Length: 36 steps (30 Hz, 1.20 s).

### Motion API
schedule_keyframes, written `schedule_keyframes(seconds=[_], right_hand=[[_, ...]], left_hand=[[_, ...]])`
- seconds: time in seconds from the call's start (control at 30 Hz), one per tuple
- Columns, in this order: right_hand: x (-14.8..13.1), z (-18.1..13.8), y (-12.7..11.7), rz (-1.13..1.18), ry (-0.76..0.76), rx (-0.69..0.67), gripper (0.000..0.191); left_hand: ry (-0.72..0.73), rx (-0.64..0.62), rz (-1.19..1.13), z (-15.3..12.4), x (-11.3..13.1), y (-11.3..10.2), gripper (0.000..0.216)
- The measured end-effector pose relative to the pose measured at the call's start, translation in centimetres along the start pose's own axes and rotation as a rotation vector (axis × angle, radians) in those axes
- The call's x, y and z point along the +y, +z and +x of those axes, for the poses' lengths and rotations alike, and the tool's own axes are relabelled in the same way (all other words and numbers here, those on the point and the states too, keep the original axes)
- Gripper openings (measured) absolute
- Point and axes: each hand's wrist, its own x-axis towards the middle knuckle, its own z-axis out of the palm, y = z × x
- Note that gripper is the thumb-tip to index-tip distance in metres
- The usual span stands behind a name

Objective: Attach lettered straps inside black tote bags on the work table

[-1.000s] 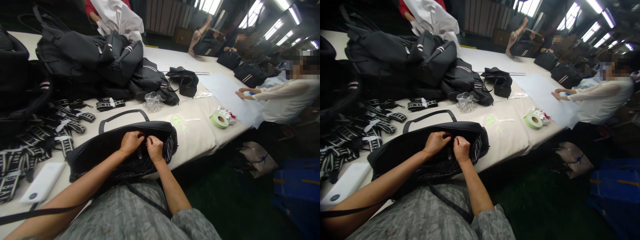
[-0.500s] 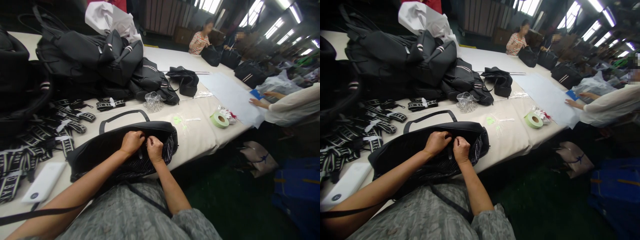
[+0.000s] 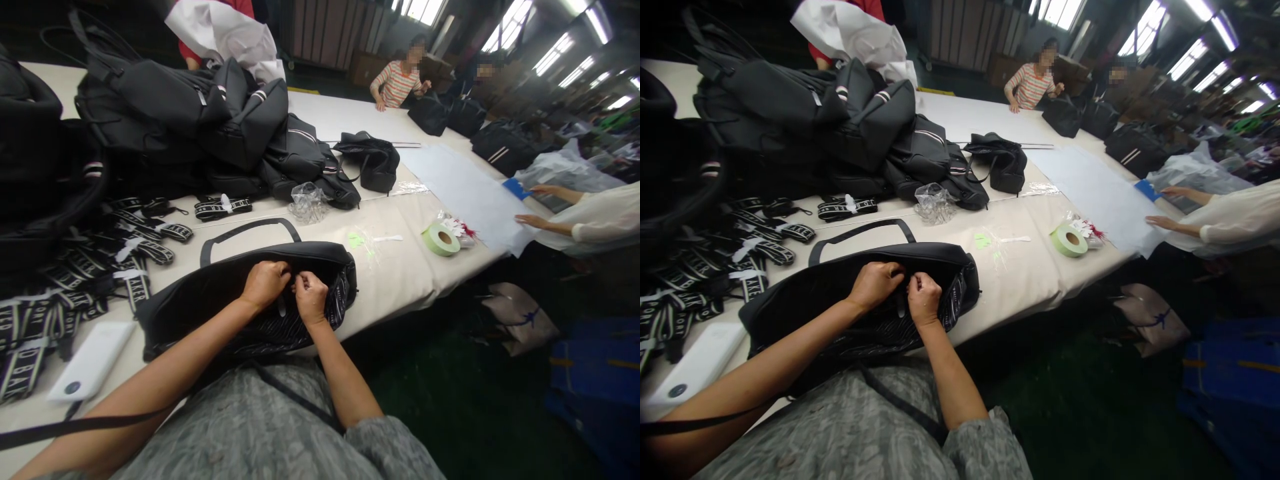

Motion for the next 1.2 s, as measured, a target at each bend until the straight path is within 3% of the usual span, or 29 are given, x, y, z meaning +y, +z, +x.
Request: schedule_keyframes(seconds=[0.17, 0.63, 0.83, 1.2], right_hand=[[-0.08, 0.06, 0.04, 0.072, 0.051, -0.017, 0.014], [-0.14, 0.09, -0.30, -0.181, -0.252, 0.037, 0.022], [0.18, 0.11, -0.23, -0.363, -0.397, -0.020, 0.031], [-0.10, 0.09, -0.27, -0.508, -0.444, -0.024, 0.035]], left_hand=[[-0.001, 0.004, -0.004, -0.03, 0.04, 0.05, 0.026], [-0.061, 0.033, -0.016, -0.19, 0.23, 0.26, 0.027], [0.008, 0.005, 0.011, -0.01, -0.18, 0.27, 0.025], [0.173, -0.054, 0.131, 0.00, 0.42, 0.05, 0.028]])
